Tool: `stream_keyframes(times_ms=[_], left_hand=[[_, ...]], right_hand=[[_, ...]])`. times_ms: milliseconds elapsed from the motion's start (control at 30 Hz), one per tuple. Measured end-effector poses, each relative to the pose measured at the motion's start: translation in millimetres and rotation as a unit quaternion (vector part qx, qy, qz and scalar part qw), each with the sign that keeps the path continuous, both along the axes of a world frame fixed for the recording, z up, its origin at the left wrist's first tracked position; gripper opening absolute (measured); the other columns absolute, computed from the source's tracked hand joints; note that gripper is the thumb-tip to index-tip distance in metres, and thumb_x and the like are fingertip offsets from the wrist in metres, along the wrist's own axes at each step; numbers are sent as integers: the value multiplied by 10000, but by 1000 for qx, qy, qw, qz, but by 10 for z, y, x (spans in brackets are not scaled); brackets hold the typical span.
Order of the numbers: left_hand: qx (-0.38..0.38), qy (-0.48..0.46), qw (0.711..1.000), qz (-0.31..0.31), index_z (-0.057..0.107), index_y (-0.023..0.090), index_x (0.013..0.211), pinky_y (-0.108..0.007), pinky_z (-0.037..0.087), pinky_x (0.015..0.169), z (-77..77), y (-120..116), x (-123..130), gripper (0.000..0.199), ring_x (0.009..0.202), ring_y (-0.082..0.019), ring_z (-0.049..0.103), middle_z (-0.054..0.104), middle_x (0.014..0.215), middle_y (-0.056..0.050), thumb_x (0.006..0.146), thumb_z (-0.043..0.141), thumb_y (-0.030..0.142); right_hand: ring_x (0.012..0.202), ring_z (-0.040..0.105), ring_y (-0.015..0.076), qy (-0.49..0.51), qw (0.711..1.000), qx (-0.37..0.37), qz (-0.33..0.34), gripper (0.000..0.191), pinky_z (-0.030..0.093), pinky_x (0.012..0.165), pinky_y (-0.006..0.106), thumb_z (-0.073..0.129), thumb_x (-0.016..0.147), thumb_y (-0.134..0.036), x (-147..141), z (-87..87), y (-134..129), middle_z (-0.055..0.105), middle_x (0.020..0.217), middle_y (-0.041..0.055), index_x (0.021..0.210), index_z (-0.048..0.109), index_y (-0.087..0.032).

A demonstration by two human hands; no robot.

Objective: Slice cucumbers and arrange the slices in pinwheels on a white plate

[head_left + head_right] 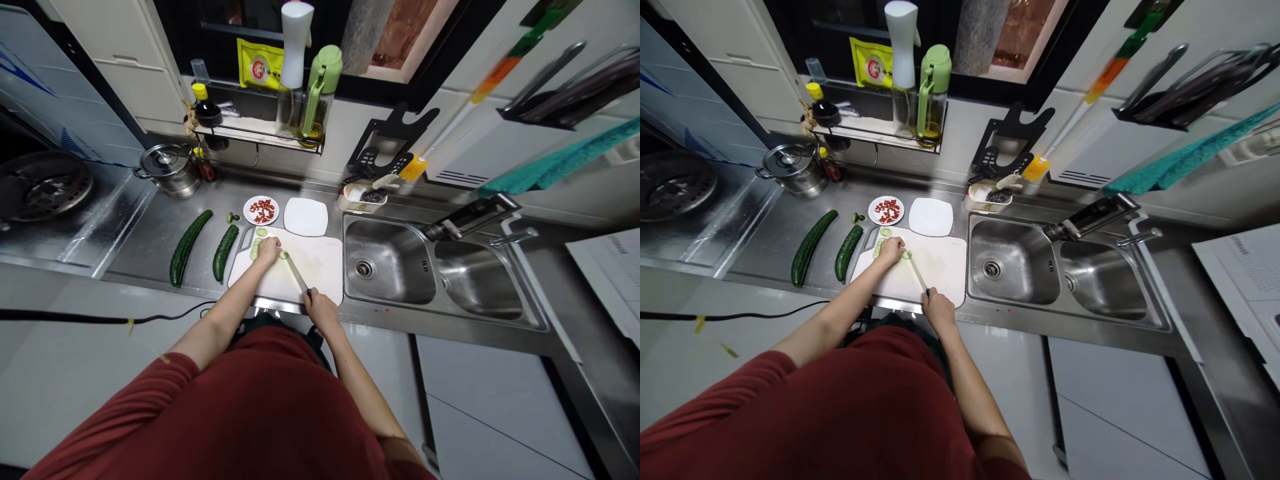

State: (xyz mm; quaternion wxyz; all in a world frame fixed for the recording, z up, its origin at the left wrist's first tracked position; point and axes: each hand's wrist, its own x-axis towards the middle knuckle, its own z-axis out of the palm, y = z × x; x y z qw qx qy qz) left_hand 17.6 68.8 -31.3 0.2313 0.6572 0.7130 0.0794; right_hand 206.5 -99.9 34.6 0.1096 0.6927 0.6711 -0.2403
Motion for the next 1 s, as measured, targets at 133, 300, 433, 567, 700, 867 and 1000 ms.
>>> stream_keyframes(times_ms=[133, 300, 433, 567, 700, 867, 1000], left_hand=[[1, 2, 1000, 1, 687, 228, 939, -278, 424, 834, -27, 3, -1, 174, 947, -188, 608, 692, 995, -54, 775, 639, 258], [4, 9, 1000, 0, 683, 227, 925, -282, 425, 825, -11, -6, 6, 162, 935, -193, 610, 691, 979, -53, 773, 639, 262], [-2, 15, 1000, 0, 678, 227, 927, -283, 423, 829, 29, -14, 19, 159, 932, -191, 611, 689, 973, -53, 777, 640, 266], [-7, 12, 1000, 0, 675, 227, 933, -278, 417, 843, 42, -18, 23, 160, 945, -186, 607, 687, 983, -52, 782, 639, 268], [-6, 1, 1000, 2, 674, 230, 941, -273, 416, 846, 17, -17, 14, 170, 949, -183, 606, 687, 994, -49, 779, 643, 269], [-3, -9, 1000, 4, 681, 222, 936, -281, 419, 849, -1, -8, 4, 172, 951, -187, 611, 689, 998, -59, 771, 651, 258], [-15, -23, 1000, 13, 687, 223, 928, -266, 424, 832, 11, 3, -5, 167, 941, -174, 618, 694, 1006, -48, 765, 662, 251]], right_hand=[[938, 654, 236, -7, 1000, 3, 4, 367, 422, 764, 306, 300, 991, -431, -23, 10, 5, 684, 986, 124, 1113, 534, -176], [942, 658, 240, -14, 1000, -1, 4, 352, 433, 767, 309, 317, 989, -417, -35, 10, 10, 686, 988, 127, 1109, 535, -169], [921, 667, 247, -16, 1000, -2, 5, 320, 445, 753, 321, 331, 987, -376, -63, 32, -1, 691, 972, 141, 1089, 538, -155], [920, 670, 251, -13, 1000, -6, 6, 306, 451, 750, 323, 340, 985, -350, -83, 62, -10, 691, 973, 153, 1086, 538, -139], [931, 669, 254, -6, 1000, -16, 6, 300, 455, 761, 332, 336, 984, -334, -81, 66, 8, 688, 988, 160, 1083, 537, -134], [941, 666, 254, 3, 1000, -22, 3, 308, 455, 769, 332, 337, 984, -337, -100, 31, 65, 687, 994, 162, 1092, 538, -130], [964, 659, 248, 7, 1000, -27, 2, 320, 450, 791, 332, 334, 984, -339, -108, 6, 122, 680, 1017, 168, 1114, 533, -125]])
